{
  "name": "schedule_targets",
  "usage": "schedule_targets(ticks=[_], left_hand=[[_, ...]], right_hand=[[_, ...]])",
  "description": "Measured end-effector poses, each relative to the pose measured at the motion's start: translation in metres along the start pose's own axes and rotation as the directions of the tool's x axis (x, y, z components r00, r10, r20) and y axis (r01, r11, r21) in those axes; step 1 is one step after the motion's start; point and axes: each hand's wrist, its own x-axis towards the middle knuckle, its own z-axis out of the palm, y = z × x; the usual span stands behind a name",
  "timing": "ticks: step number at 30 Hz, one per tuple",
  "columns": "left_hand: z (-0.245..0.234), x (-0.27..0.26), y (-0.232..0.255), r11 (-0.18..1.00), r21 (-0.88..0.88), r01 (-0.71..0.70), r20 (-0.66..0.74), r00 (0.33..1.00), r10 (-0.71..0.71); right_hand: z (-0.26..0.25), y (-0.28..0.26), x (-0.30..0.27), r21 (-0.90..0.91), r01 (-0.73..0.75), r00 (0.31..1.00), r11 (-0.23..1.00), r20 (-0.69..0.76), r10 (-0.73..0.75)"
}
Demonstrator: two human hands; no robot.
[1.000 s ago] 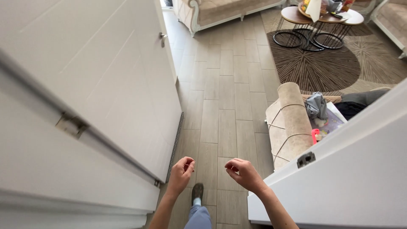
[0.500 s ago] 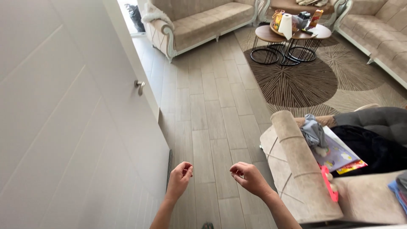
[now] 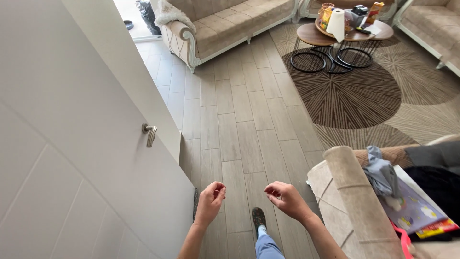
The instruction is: The person collects trash from a small bathroom bin, transfers it to a larger bag on the balcony, ties the bag, and carries it through the house to the front exit.
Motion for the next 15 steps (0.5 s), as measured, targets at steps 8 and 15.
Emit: schedule_targets(ticks=[8, 15], left_hand=[[0.008, 0.174, 0.004, 0.999, 0.018, 0.034, -0.094, 0.995, -0.032], [0.011, 0.325, 0.007, 0.996, 0.036, 0.081, -0.18, 0.981, -0.074]], right_hand=[[-0.05, 0.057, 0.199, 0.024, 0.099, 0.993, 0.995, 0.065, -0.101], [-0.112, 0.091, 0.361, 0.028, 0.146, 0.981, 0.989, 0.123, -0.148]])
